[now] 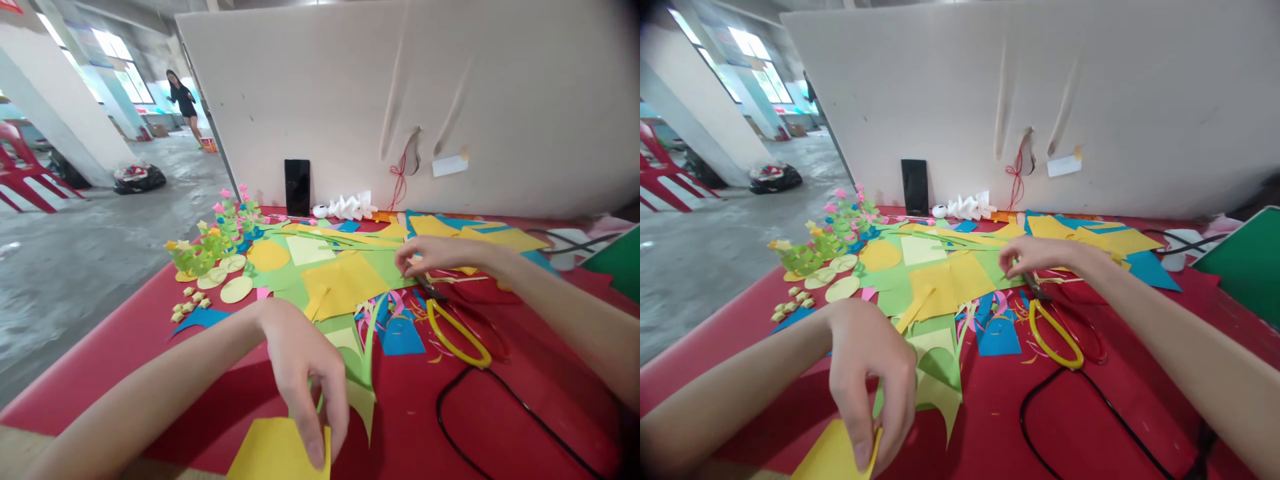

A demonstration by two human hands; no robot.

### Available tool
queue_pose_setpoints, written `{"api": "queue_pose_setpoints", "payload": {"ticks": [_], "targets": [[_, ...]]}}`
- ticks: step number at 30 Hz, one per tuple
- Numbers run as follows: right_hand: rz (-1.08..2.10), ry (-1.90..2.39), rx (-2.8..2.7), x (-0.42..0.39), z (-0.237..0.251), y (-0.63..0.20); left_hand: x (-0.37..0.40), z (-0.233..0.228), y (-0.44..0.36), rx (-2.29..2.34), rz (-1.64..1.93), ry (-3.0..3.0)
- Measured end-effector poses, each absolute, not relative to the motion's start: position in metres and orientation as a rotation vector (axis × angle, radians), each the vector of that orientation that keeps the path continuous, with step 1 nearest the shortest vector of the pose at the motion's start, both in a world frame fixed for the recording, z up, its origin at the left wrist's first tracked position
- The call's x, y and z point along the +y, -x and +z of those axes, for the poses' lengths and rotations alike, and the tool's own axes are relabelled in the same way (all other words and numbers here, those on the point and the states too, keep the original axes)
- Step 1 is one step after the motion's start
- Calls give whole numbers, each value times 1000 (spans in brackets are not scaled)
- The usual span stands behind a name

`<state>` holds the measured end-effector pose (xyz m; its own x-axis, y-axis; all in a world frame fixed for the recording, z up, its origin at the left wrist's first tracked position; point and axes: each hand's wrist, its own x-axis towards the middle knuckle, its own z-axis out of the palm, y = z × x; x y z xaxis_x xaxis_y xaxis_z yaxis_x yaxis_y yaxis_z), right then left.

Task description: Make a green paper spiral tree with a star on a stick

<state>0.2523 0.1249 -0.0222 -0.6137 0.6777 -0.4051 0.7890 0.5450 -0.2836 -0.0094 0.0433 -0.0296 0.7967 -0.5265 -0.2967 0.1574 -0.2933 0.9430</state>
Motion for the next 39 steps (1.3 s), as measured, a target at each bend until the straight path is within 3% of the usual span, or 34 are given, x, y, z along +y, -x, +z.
{"api": "queue_pose_setpoints", "payload": {"ticks": [6,16,24,28,33,39], "targets": [[-923,-1490,2707,140,28,-263,41,-32,9,-295,-649,-1730],[-991,-2024,2528,180,-50,-239,41,-30,9,-162,-626,-1706],[-753,-2364,2622,169,-54,-208,39,-15,7,477,-16,-1663],[-920,-2221,2823,125,-32,-194,48,-23,4,777,418,-1728],[-1150,-1870,3045,59,-13,-185,49,-26,3,906,583,-1795],[-978,-1784,3309,22,-8,-188,37,-20,3,905,850,-2032]]}}
